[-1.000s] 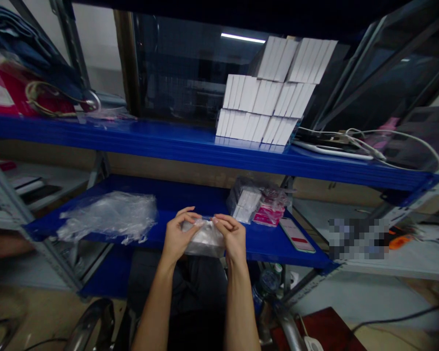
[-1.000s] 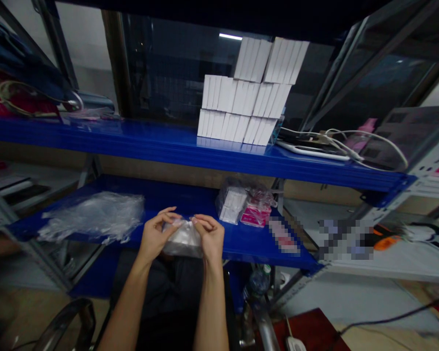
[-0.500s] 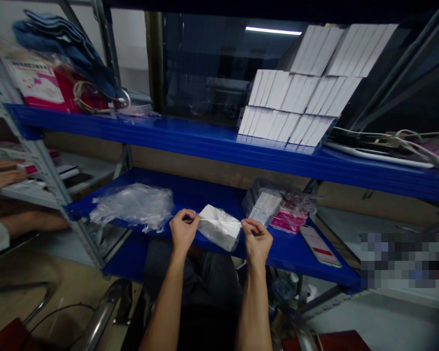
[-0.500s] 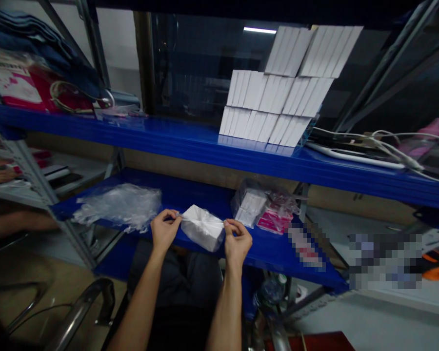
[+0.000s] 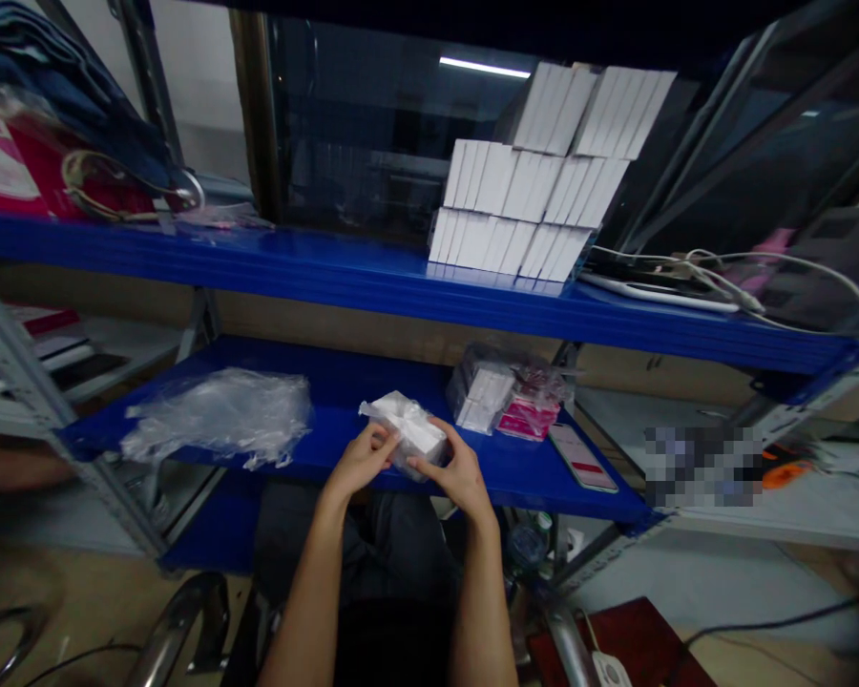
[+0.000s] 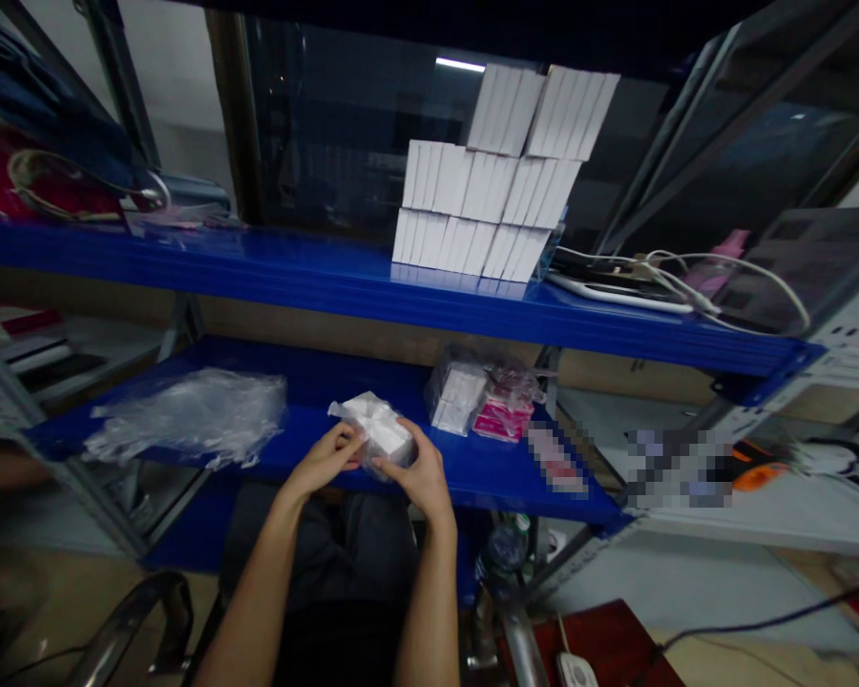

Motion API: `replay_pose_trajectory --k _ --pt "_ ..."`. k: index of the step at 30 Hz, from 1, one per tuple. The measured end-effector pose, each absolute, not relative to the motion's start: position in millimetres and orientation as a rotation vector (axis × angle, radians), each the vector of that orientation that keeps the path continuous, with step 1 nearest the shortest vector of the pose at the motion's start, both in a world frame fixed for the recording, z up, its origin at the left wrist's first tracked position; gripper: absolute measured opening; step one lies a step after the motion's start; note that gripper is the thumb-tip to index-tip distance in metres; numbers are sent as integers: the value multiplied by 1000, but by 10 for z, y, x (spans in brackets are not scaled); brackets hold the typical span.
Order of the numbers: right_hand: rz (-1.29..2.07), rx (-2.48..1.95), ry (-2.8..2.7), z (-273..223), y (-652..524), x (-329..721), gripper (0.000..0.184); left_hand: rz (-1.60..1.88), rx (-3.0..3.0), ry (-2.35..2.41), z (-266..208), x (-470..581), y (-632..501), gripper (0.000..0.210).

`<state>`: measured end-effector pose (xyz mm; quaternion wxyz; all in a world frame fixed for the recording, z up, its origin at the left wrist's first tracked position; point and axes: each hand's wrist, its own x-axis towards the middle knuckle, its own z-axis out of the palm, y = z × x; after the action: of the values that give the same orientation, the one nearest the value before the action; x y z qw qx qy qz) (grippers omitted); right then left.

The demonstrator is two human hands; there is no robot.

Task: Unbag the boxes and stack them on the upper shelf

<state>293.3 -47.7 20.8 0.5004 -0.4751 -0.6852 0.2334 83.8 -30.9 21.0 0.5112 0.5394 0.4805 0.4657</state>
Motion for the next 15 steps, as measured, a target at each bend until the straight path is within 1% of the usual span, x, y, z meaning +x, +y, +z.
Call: replay_pose_trajectory --k 4,6,10,12,15 --pt "212 -1334 -1428 66 -181 2843 78 1170 1419 1249 290 1250 53 40" --pt "101 -1363 -1290 -3 -11 2808 75 1187 1443 1247 360 1451 207 40" --pt "46 -1352 -1149 -75 222 2803 69 1193 1485 1233 441 1751 369 45" --pt "49 -1372 -1136 -76 257 2816 70 1194 1493 1234 427 1821 386 47" --pt "61 -1414 -1154 -56 241 2821 73 1214 1498 1236 358 1838 370 44"
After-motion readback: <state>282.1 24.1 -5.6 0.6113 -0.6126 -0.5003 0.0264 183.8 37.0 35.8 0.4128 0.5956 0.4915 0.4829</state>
